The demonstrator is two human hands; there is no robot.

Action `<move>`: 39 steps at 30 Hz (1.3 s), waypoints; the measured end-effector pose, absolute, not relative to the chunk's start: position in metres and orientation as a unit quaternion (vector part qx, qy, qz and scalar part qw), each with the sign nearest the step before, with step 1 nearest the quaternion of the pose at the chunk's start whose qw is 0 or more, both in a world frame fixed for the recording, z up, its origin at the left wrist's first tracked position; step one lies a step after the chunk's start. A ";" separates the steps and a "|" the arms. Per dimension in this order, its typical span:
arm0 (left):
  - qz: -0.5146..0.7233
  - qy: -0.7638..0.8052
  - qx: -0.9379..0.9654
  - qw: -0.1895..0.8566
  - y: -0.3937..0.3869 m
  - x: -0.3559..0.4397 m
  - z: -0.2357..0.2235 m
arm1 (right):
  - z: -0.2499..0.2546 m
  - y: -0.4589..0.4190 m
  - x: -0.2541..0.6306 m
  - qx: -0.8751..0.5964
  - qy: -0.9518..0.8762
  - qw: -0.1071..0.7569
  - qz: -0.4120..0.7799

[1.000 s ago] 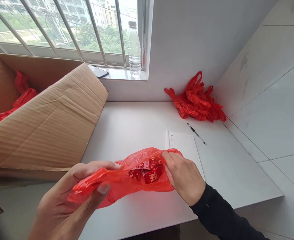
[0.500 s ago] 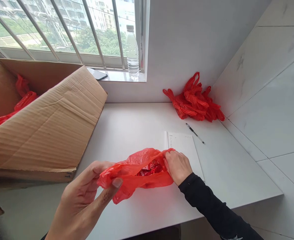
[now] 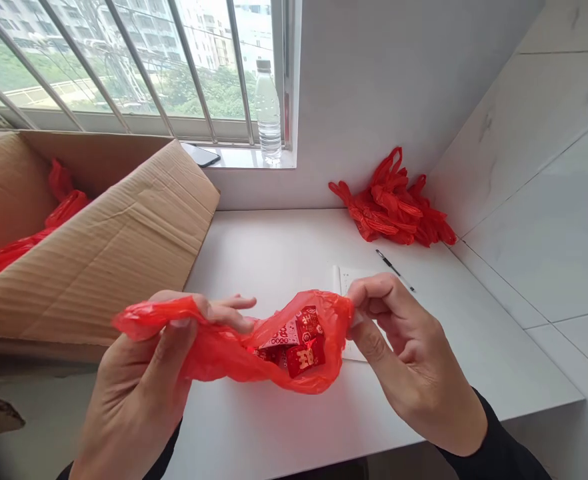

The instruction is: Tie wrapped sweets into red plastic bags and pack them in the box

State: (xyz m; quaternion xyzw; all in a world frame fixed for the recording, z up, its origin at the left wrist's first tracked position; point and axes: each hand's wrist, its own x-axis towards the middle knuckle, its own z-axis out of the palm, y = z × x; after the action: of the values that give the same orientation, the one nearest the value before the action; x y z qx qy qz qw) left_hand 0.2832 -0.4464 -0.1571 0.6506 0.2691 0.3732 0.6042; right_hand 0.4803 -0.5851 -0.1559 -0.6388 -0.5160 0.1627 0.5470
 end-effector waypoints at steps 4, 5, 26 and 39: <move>0.311 0.266 0.557 0.723 -0.435 0.296 -0.154 | -0.151 -0.573 0.477 -0.641 -0.476 0.575 0.180; 0.288 0.283 0.555 0.727 -0.433 0.298 -0.154 | -0.150 -0.570 0.476 -0.651 -0.474 0.564 0.182; 0.192 0.307 0.674 0.644 -0.453 0.292 -0.156 | -0.126 -0.578 0.457 -0.566 -0.706 0.416 0.091; 0.102 0.185 0.653 0.728 -0.450 0.296 -0.157 | -0.133 -0.544 0.453 -0.587 -0.678 0.402 0.187</move>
State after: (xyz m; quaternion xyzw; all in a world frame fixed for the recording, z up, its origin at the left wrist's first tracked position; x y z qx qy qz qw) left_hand 0.2962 -0.4497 -0.1568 0.6527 0.1848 0.1017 0.7277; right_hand 0.4533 -0.5436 -0.1327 -0.5871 -0.6775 0.1871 0.4015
